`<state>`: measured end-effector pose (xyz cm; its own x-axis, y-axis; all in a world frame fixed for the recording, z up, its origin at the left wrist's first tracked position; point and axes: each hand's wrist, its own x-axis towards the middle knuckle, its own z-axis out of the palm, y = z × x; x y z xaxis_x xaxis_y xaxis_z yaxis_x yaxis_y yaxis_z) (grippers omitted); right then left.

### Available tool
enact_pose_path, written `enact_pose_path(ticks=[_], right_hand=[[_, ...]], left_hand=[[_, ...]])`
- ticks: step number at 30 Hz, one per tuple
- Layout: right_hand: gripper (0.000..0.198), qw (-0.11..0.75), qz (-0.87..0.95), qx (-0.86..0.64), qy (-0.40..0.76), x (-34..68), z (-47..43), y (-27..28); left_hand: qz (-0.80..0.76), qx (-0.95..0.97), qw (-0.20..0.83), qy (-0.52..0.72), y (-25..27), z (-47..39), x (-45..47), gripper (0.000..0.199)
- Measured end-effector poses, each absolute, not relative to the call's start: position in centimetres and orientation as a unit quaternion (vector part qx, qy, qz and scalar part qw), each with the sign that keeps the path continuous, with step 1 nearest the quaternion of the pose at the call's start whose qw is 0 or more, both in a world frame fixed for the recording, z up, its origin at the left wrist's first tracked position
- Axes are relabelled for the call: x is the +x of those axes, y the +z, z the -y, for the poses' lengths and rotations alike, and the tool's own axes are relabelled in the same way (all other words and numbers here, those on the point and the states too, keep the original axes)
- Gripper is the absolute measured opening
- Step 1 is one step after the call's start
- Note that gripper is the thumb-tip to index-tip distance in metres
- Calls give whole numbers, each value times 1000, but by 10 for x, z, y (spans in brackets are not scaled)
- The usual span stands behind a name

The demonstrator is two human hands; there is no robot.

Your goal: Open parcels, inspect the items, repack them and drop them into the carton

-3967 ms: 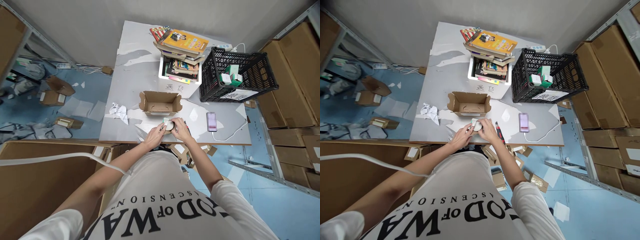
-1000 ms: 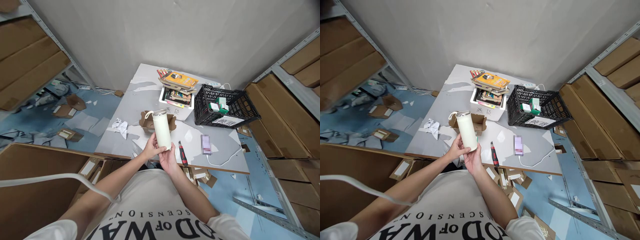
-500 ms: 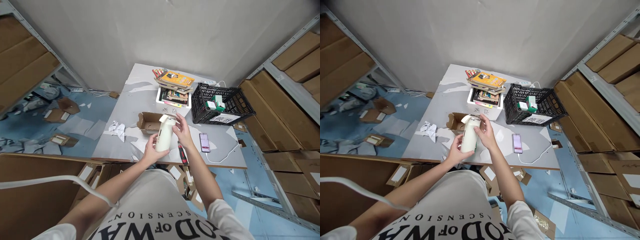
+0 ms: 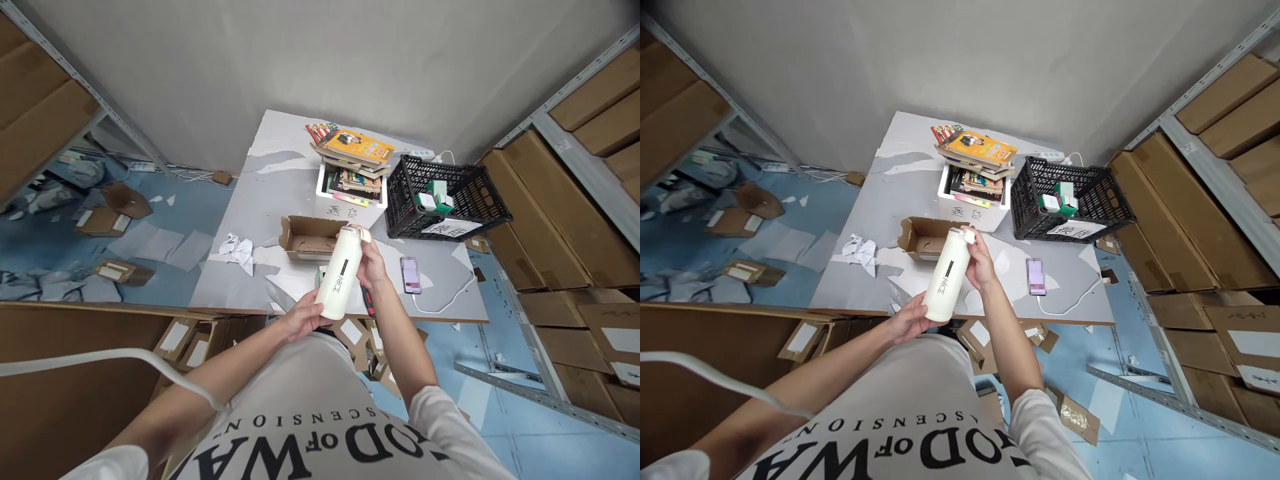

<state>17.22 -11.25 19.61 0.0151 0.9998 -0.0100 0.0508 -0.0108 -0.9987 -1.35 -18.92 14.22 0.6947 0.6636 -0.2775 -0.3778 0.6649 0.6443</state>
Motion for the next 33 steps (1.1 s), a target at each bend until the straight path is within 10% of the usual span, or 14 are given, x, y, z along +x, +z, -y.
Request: enact_pose_path(ticks=[13, 33], right_hand=[[44, 649, 355, -422, 525, 173, 110, 189], [45, 590, 372, -469, 542, 161, 113, 217]], left_hand=[[-348, 314, 776, 422, 139, 192, -2, 83], [-312, 172, 872, 335, 136, 187, -17, 65]])
